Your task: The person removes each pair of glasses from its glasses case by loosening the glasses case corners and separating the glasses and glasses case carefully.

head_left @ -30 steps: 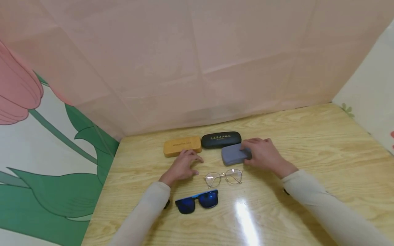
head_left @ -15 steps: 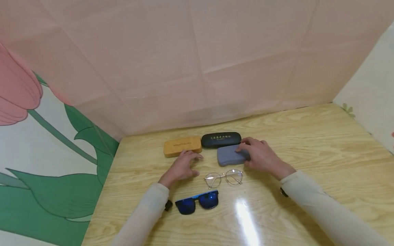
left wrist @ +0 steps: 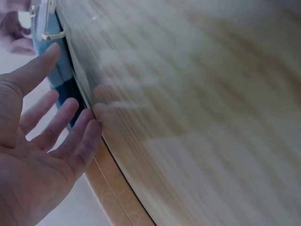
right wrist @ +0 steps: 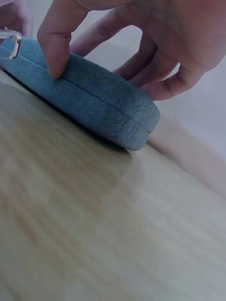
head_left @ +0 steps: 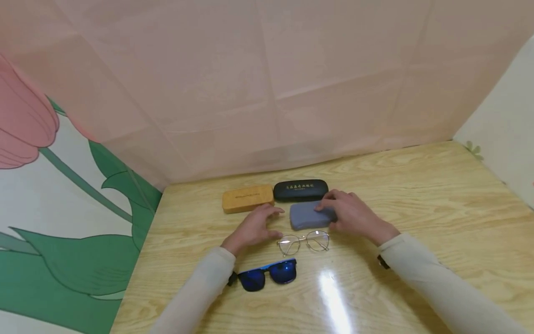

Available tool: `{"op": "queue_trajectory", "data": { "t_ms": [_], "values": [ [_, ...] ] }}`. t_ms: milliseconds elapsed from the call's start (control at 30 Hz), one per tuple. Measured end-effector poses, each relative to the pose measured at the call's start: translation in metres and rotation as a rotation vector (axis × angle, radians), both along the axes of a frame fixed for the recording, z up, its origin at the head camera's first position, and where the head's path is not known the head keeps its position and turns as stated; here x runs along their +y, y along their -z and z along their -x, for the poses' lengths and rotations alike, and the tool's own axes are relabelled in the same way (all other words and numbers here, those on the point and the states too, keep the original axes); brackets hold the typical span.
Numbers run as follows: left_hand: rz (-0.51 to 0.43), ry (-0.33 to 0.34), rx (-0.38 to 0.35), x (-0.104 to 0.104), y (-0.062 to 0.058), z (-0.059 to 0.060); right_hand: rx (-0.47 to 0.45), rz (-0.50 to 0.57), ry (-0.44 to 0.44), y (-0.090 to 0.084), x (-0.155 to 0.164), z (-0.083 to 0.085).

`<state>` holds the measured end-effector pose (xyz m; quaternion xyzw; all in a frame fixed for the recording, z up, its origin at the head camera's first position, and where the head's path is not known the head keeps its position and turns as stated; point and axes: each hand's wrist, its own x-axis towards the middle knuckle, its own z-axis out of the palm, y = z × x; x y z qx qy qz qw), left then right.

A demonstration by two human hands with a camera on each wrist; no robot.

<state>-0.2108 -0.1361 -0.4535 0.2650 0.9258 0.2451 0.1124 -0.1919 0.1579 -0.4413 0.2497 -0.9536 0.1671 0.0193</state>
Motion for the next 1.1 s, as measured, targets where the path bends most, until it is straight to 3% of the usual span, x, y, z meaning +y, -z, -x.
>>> {"op": "queue_trajectory", "data": {
  "t_ms": [200, 600, 900, 1100],
  "values": [
    [-0.001, -0.036, -0.02, 0.005, 0.003, 0.001, 0.002, -0.009, -0.043, -0.002, -0.01, 0.001],
    [0.033, 0.027, 0.023, 0.01, 0.007, 0.005, 0.001, -0.041, -0.121, -0.001, -0.026, 0.006],
    [0.032, 0.005, 0.006, 0.014, 0.004, 0.002, -0.136, 0.118, -0.147, 0.011, -0.005, 0.012],
    [0.037, -0.006, 0.045, 0.016, 0.004, 0.004, -0.169, 0.14, -0.112, 0.016, 0.005, 0.012]
  ]
}}
